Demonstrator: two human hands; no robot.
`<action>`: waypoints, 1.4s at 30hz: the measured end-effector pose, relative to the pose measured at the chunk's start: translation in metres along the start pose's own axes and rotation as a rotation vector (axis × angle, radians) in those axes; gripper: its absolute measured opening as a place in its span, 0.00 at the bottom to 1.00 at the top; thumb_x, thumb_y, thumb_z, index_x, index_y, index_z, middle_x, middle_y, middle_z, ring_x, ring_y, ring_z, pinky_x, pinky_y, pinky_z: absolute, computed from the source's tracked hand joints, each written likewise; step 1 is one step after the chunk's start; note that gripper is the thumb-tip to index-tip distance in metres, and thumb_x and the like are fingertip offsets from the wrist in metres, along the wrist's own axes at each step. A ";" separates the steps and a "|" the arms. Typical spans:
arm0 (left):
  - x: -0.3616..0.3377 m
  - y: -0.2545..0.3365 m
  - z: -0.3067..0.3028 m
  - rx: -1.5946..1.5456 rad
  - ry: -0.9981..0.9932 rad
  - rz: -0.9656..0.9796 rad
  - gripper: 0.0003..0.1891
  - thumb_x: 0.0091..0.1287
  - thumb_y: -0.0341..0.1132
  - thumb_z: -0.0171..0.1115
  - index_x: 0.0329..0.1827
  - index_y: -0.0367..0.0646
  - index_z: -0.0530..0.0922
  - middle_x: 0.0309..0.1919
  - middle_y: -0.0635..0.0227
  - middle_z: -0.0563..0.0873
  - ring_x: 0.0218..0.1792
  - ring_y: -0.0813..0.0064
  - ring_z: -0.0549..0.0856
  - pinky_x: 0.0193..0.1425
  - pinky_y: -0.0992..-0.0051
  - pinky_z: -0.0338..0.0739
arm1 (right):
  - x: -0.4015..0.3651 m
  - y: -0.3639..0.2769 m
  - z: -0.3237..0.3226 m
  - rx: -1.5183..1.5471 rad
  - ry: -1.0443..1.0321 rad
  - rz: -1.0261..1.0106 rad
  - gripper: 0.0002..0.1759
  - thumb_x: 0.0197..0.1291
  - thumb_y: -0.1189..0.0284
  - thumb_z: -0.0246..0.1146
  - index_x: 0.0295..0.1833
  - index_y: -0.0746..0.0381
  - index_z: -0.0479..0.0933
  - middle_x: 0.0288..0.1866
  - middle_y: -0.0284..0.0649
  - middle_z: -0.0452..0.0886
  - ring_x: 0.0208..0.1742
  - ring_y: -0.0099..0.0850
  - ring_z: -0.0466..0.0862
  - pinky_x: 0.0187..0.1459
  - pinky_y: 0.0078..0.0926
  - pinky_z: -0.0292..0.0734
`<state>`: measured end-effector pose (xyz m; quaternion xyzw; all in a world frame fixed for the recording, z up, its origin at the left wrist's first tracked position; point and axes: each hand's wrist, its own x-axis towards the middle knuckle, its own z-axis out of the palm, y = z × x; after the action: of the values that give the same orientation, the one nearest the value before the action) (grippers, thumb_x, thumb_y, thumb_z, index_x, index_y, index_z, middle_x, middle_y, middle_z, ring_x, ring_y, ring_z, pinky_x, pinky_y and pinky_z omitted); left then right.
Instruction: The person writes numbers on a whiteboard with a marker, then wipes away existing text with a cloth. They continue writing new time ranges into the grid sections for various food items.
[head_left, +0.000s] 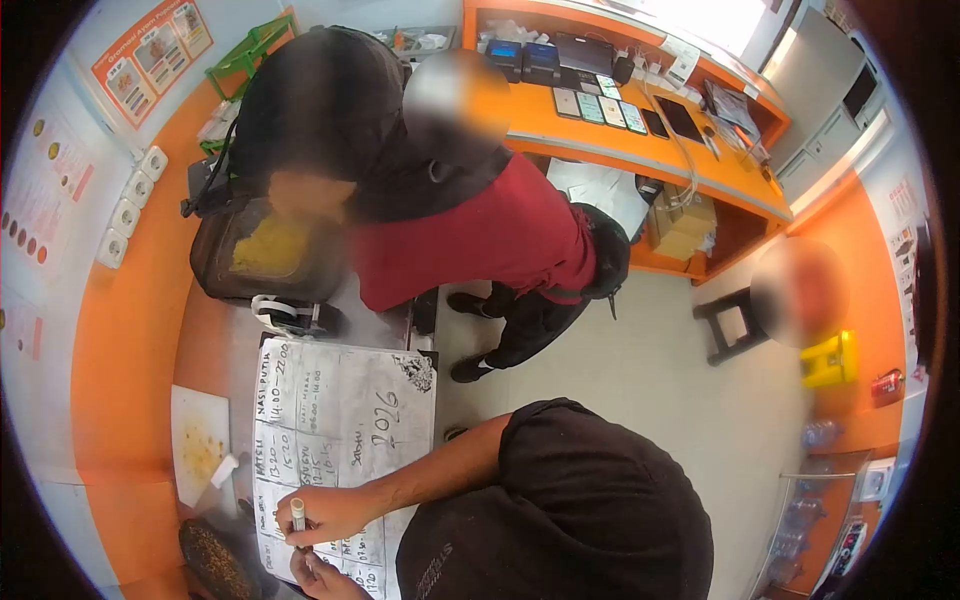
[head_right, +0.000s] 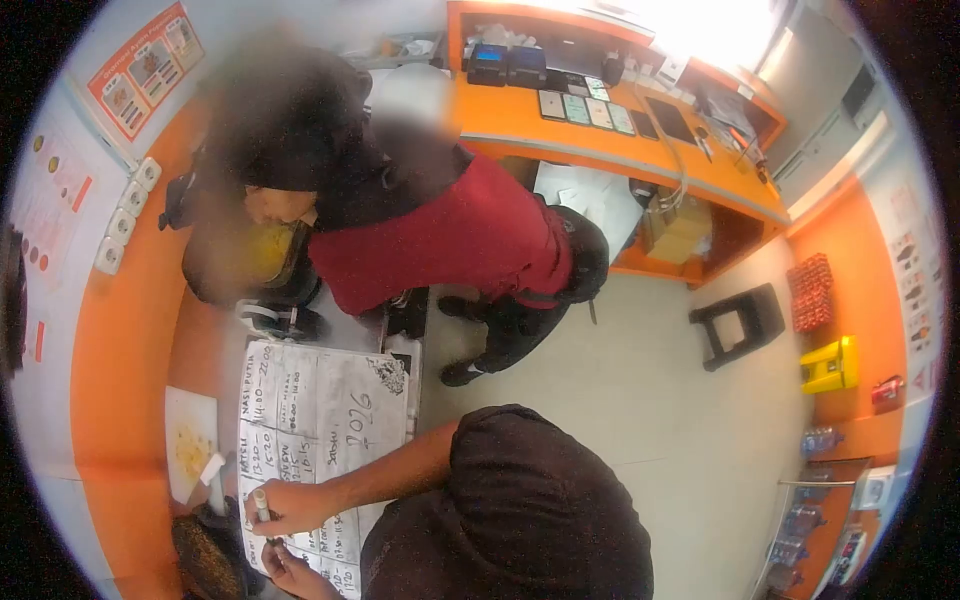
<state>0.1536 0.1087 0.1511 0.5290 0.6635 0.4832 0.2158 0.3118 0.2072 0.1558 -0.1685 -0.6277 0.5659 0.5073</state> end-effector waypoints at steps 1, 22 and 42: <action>0.000 0.002 0.002 0.000 0.006 -0.005 0.17 0.72 0.40 0.60 0.47 0.30 0.79 0.41 0.53 0.84 0.40 0.65 0.81 0.48 0.66 0.76 | 0.000 0.000 -0.002 0.016 0.002 0.016 0.08 0.63 0.71 0.62 0.37 0.66 0.76 0.33 0.40 0.77 0.30 0.30 0.79 0.31 0.27 0.75; -0.097 -0.215 -0.111 0.728 0.569 -0.591 0.13 0.73 0.45 0.49 0.50 0.46 0.73 0.33 0.57 0.86 0.35 0.48 0.85 0.37 0.55 0.75 | 0.056 0.100 0.019 -0.209 0.080 0.243 0.08 0.60 0.83 0.63 0.44 0.62 0.75 0.36 0.32 0.79 0.34 0.17 0.78 0.35 0.16 0.75; -0.080 -0.194 -0.106 0.732 0.545 -0.717 0.12 0.73 0.44 0.51 0.48 0.46 0.74 0.30 0.62 0.86 0.33 0.56 0.86 0.35 0.59 0.76 | 0.077 0.181 0.059 -0.565 -0.052 0.252 0.06 0.53 0.79 0.68 0.34 0.63 0.77 0.31 0.36 0.80 0.27 0.23 0.79 0.30 0.21 0.73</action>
<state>0.0014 -0.0025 0.0108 0.1681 0.9566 0.2379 -0.0095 0.1644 0.2907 0.0394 -0.3649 -0.7471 0.4313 0.3501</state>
